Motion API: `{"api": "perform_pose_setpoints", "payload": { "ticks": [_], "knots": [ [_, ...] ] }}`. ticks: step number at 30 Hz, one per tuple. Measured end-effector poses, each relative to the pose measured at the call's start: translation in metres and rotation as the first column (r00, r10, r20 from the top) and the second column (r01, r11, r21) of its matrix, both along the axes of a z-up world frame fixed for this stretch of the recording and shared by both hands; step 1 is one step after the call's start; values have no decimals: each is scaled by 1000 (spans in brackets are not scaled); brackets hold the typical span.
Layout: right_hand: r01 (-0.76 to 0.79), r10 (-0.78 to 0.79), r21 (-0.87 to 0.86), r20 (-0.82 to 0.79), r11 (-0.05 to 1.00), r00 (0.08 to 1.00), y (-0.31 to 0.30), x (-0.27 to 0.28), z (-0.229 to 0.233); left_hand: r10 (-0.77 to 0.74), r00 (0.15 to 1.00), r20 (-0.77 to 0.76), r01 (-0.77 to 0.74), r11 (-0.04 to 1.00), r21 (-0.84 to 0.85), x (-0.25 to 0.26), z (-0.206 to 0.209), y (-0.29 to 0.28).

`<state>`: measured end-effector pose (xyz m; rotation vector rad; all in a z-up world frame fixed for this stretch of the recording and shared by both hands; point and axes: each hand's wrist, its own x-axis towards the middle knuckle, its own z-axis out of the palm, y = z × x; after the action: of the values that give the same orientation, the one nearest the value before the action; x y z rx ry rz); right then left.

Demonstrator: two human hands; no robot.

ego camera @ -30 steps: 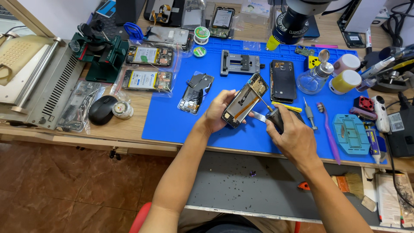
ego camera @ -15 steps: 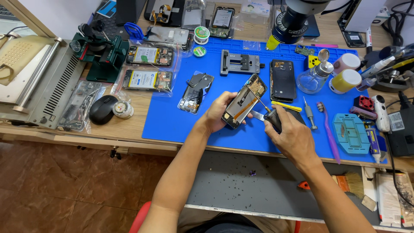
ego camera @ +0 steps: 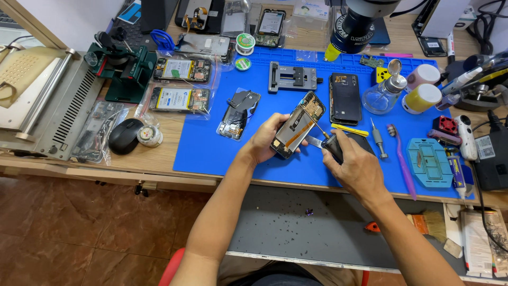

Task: The person disassembles a smartphone on a blue mat, using a screwdriver to remove screws and a metal prying tool to separate the screen from the frame. They carefully lift the display assembly and set it aside, exposing the internal components.

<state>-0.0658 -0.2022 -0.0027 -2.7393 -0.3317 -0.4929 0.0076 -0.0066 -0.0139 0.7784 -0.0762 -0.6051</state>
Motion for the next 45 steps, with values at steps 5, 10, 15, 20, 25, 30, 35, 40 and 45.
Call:
{"api": "perform_pose_setpoints", "payload": {
  "ticks": [5,10,15,20,25,30,35,40,45],
  "knots": [
    [-12,16,-73,51,997,999,6,-2,-8,8,1000,-15,-9,1000,-14,2,-6,-3],
    [24,-25,24,48,999,999,10,-5,6,25,1000,-5,-25,998,-52,4,-21,-3],
    [140,-38,357,-278,924,960,8,-15,15,101,991,90,-80,975,-207,-2,-3,-2],
    [234,13,504,-439,831,899,21,-26,15,228,972,54,-198,922,-334,2,3,4],
    [280,-7,463,-508,841,862,29,-36,20,290,953,-92,-299,839,-454,4,2,10],
    [370,-43,426,-606,826,795,30,-48,26,318,917,-242,-399,738,-544,-9,13,14],
    [475,-117,278,-754,835,646,39,-57,47,332,896,-293,-443,693,-569,-20,11,15],
    [444,-107,270,-745,854,659,40,-59,44,276,944,-180,-313,577,-755,-24,-11,12],
    [395,-115,218,-737,893,666,43,-56,47,336,858,-389,-511,634,-580,-25,-5,11]
  ]
}}
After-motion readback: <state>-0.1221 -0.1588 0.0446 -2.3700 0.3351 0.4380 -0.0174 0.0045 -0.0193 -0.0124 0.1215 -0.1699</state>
